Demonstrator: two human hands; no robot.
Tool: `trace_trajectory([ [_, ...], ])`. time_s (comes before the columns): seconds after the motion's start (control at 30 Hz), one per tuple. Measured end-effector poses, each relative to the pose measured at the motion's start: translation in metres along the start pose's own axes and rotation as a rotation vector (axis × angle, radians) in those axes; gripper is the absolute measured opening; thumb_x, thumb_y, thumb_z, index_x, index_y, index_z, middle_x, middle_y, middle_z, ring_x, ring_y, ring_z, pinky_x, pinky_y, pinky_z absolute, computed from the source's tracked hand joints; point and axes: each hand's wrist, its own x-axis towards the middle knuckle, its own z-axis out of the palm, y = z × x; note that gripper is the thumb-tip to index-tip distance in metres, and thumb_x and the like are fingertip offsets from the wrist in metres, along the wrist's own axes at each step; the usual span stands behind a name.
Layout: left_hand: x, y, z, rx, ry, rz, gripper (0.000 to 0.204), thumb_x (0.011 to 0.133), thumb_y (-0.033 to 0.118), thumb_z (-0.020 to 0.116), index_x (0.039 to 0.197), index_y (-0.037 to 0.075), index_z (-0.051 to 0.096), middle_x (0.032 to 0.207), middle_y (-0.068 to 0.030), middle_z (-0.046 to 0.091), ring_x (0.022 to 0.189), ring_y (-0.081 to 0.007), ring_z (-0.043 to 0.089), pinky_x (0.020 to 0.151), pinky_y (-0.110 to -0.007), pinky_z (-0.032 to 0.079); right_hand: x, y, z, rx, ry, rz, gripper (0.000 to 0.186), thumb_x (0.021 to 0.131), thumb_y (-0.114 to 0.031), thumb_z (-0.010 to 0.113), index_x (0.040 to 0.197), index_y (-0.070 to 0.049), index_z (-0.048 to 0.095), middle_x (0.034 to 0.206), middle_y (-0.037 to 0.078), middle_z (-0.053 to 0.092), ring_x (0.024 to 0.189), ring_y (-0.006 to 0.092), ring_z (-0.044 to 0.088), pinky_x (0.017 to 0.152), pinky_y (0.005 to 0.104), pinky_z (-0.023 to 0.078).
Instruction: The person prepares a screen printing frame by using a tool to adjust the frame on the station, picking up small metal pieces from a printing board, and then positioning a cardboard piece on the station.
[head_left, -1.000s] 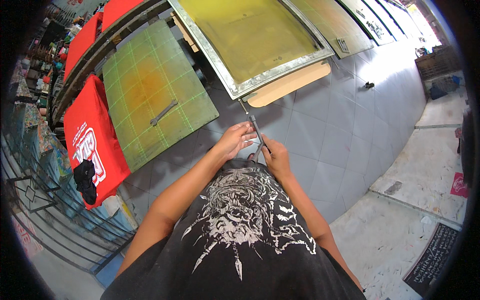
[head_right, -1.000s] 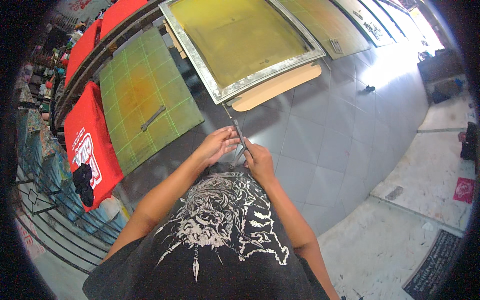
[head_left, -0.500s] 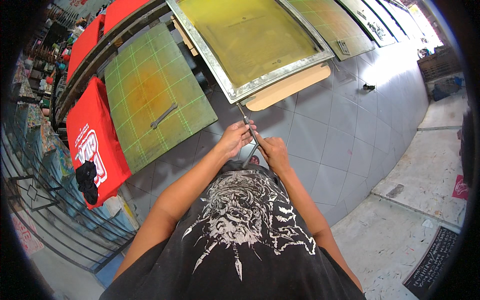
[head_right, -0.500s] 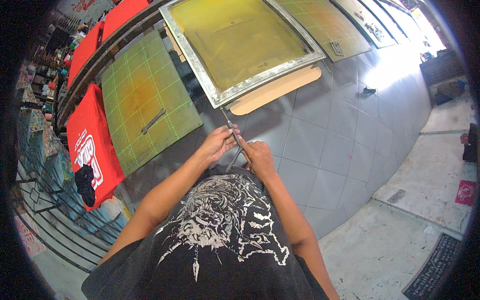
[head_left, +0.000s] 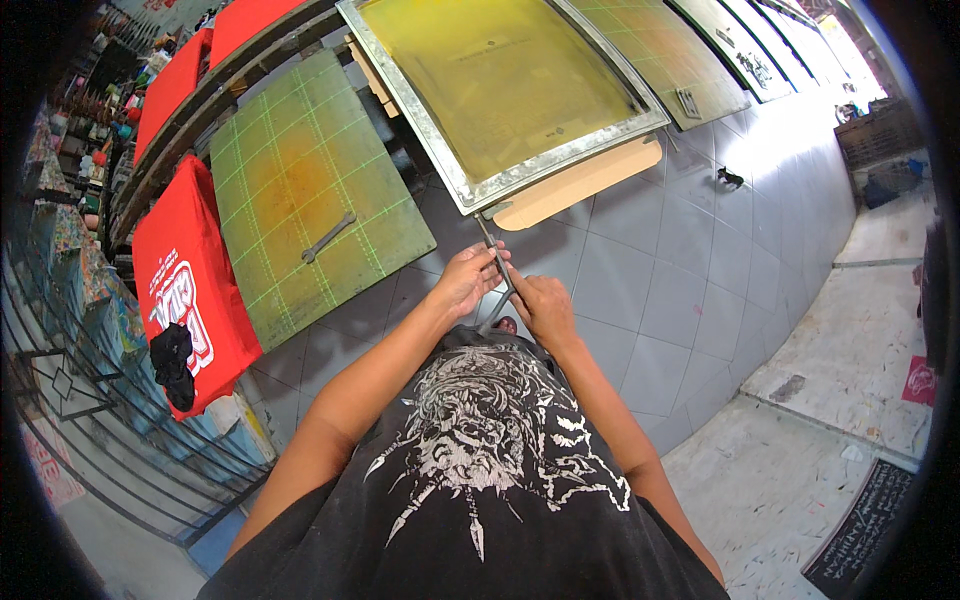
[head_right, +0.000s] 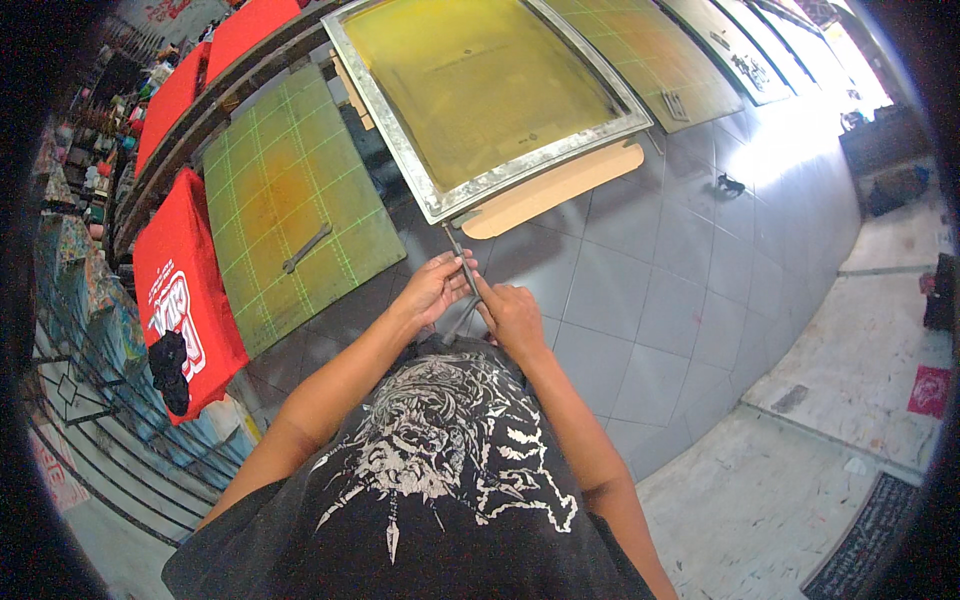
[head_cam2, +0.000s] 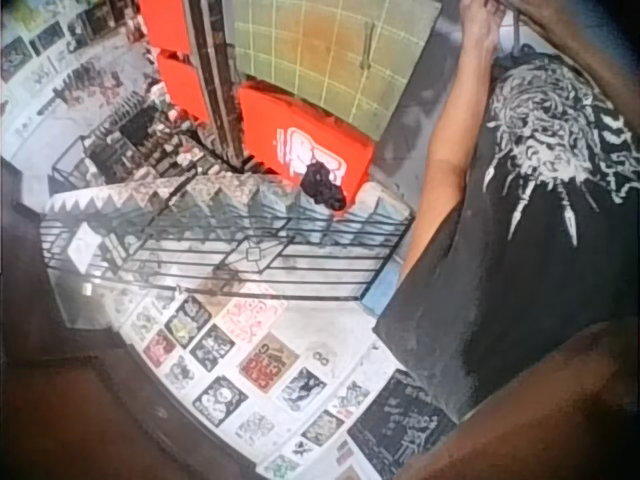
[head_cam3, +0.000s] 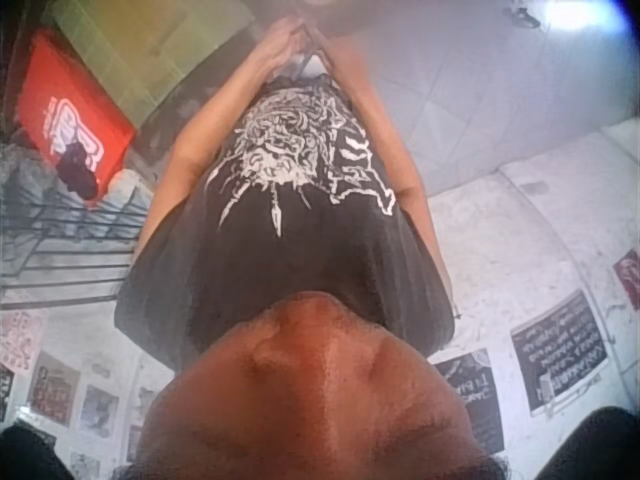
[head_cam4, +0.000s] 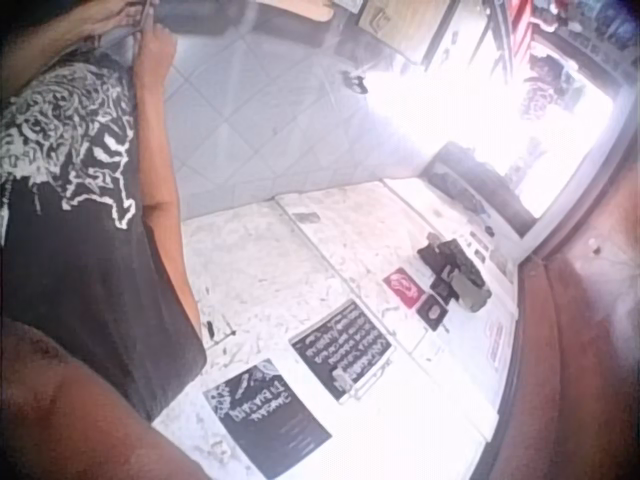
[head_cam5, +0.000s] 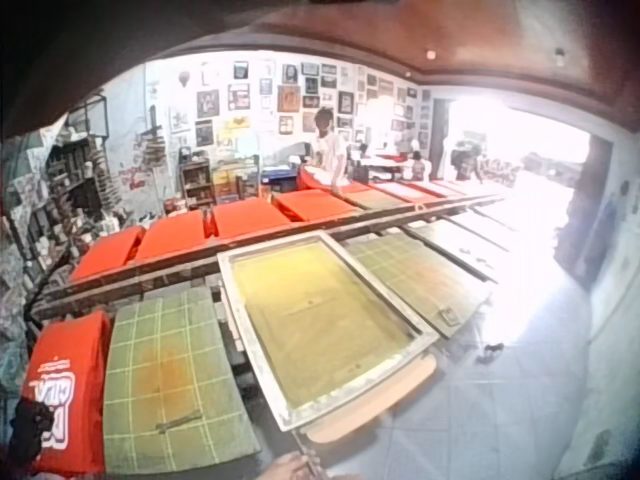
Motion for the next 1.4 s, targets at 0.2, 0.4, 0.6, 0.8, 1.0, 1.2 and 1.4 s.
trace_trajectory([
  [0.2,0.004,-0.002,-0.005,0.019,0.025,0.009,0.018,0.097,0.015,0.049,0.112,0.008,0.053,0.099,-0.0038,0.062,0.089,-0.0138,0.062,0.075,-0.027,0.051,-0.001,0.0,0.009,0.175,0.014,0.088,0.049,0.076,-0.023,0.07,0.122,-0.009,0.057,0.073,0.009,0.057,0.069,0.0271,0.057,0.066,0.0388,0.043],
  [0.4,0.002,-0.002,-0.001,0.093,0.063,0.017,0.019,0.097,0.017,0.05,0.113,0.007,0.053,0.101,-0.0039,0.062,0.089,-0.011,0.06,0.075,-0.026,0.05,0.0,-0.014,0.017,0.311,0.092,0.236,0.039,0.078,-0.027,0.07,0.11,-0.007,0.06,0.073,0.012,0.059,0.065,0.028,0.057,0.061,0.0388,0.043],
  [0.6,0.0,0.0,0.004,0.041,-0.05,0.019,0.024,0.097,0.021,0.05,0.115,0.006,0.054,0.104,-0.0064,0.062,0.093,-0.0134,0.06,0.077,-0.027,0.05,0.0,-0.019,0.025,0.758,0.177,0.362,0.026,0.092,-0.031,0.057,0.098,-0.006,0.057,0.068,0.007,0.054,0.061,0.0225,0.052,0.058,0.0334,0.04],
  [0.8,0.008,-0.005,-0.001,0.117,-0.024,0.025,0.021,0.097,0.022,0.052,0.107,0.004,0.054,0.103,-0.0099,0.061,0.095,-0.0169,0.06,0.079,-0.03,0.051,-0.007,-0.006,0.061,1.408,0.134,0.757,0.047,0.099,-0.049,0.034,0.081,-0.008,0.049,0.061,-0.002,0.04,0.055,0.0124,0.039,0.055,0.0305,0.036],
  [1.0,0.009,-0.007,0.007,0.092,-0.011,0.057,0.019,0.095,0.023,0.055,0.099,0.005,0.053,0.093,-0.0083,0.061,0.089,-0.0172,0.062,0.073,-0.03,0.053,-0.006,-0.007,0.05,2.03,-0.043,0.871,0.052,0.097,-0.055,0.033,0.088,-0.007,0.052,0.068,0.002,0.05,0.061,0.0145,0.049,0.065,0.0333,0.044],
  [1.2,0.005,-0.005,0.005,0.156,0.102,0.025,0.02,0.094,0.025,0.057,0.097,0.006,0.052,0.094,-0.0087,0.061,0.088,-0.0197,0.064,0.073,-0.031,0.054,-0.045,-0.038,-0.006,0.143,0.107,0.282,0.039,0.077,-0.012,0.069,0.114,-0.007,0.057,0.119,0.015,0.056,0.11,0.0321,0.052,0.093,0.0424,0.039],
  [1.4,0.013,-0.009,0.005,0.097,0.037,0.031,0.021,0.095,0.026,0.055,0.096,0.005,0.052,0.09,-0.0087,0.062,0.082,-0.0155,0.063,0.068,-0.026,0.053,-0.007,-0.026,0.003,-0.324,0.131,-0.051,0.053,0.073,-0.029,0.07,0.119,-0.008,0.053,0.117,0.013,0.051,0.106,0.028,0.049,0.089,0.0457,0.037],
])
